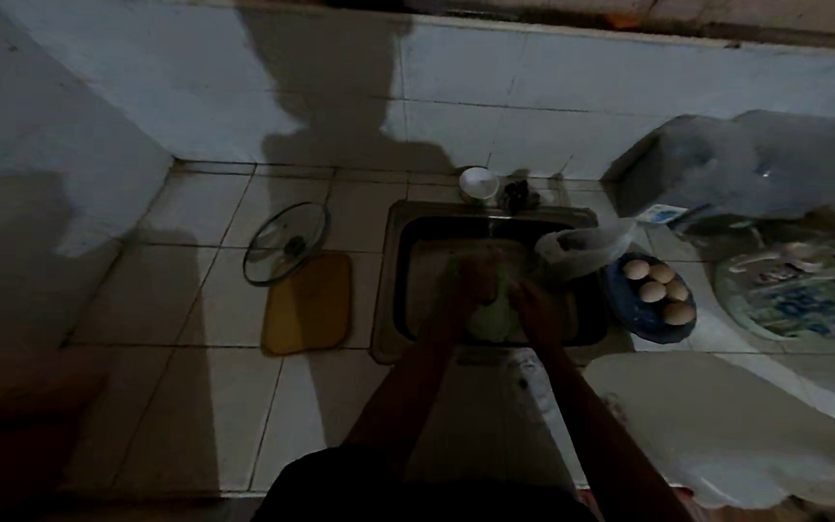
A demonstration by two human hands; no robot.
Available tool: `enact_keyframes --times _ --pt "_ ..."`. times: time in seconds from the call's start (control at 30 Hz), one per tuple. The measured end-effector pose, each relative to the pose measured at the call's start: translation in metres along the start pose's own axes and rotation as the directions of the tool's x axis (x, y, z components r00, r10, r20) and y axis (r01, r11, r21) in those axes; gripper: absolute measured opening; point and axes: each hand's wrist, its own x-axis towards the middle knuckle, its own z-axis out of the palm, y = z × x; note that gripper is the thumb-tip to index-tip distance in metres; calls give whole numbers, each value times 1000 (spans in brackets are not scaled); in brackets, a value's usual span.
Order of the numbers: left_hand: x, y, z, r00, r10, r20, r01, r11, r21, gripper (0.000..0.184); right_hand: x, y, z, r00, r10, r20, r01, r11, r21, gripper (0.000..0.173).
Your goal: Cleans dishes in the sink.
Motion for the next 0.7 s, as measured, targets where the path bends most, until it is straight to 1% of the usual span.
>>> enact_keyframes --times 0.03,0.1,0.13,0.2,0.23,0.27,0.3,0.33,0.37,0.4,0.47,0.5,0.57,0.6,0.63,0.7 --pt "-10 13 5 1000 -5 1 5 1000 31 52 -2 -4 2 991 82 -105 -80 996 26 39" --pt "-27 30 11 997 21 68 -28 995 98 44 -1 -11 5 934 207 -292 -193 978 77 45" --pt "-26 26 13 996 37 87 -43 996 73 43 0 -12 5 906 254 -338 -226 967 121 48" --pt "-18 11 18 998 -1 65 2 1000 -15 42 0 -5 6 869 280 -409 -222 958 183 48" --pt "-15 9 19 999 -14 52 15 1000 -5 40 2 -3 7 864 275 -422 -207 957 201 49" --pt "-18 13 19 998 -14 66 11 999 46 39 1 -3 7 873 264 -411 -205 962 183 49" --pt "-22 20 19 996 -9 91 -2 992 122 40 1 -4 6 887 257 -383 -220 965 140 51" --pt "-26 24 19 994 25 110 -44 984 172 39 0 -6 5 900 251 -357 -228 968 106 52" --pt "-27 20 21 991 75 108 -92 983 162 38 -1 -5 5 904 232 -359 -215 973 86 51" --pt "-25 14 23 993 84 86 -93 990 106 37 -2 -4 5 904 217 -368 -205 976 72 51" --pt "-18 6 23 999 0 42 -1 1000 28 37 -3 -10 2 906 229 -357 -236 972 26 50" --pt "-21 10 23 999 -19 46 17 999 33 37 -4 -12 2 911 227 -344 -246 969 -14 49" --pt "-35 23 25 994 53 90 -65 989 134 37 -5 -11 5 915 170 -366 -188 982 -14 44" --pt "-38 23 26 992 93 85 -105 982 156 39 -7 -11 6 919 136 -370 -153 988 -18 41" --pt "-37 19 25 995 81 59 -87 989 120 40 -8 -11 5 918 117 -379 -131 991 -11 41" --pt "-19 0 20 1000 2 -23 -3 1000 -30 40 -5 -9 -1 899 164 -407 -128 985 114 42"
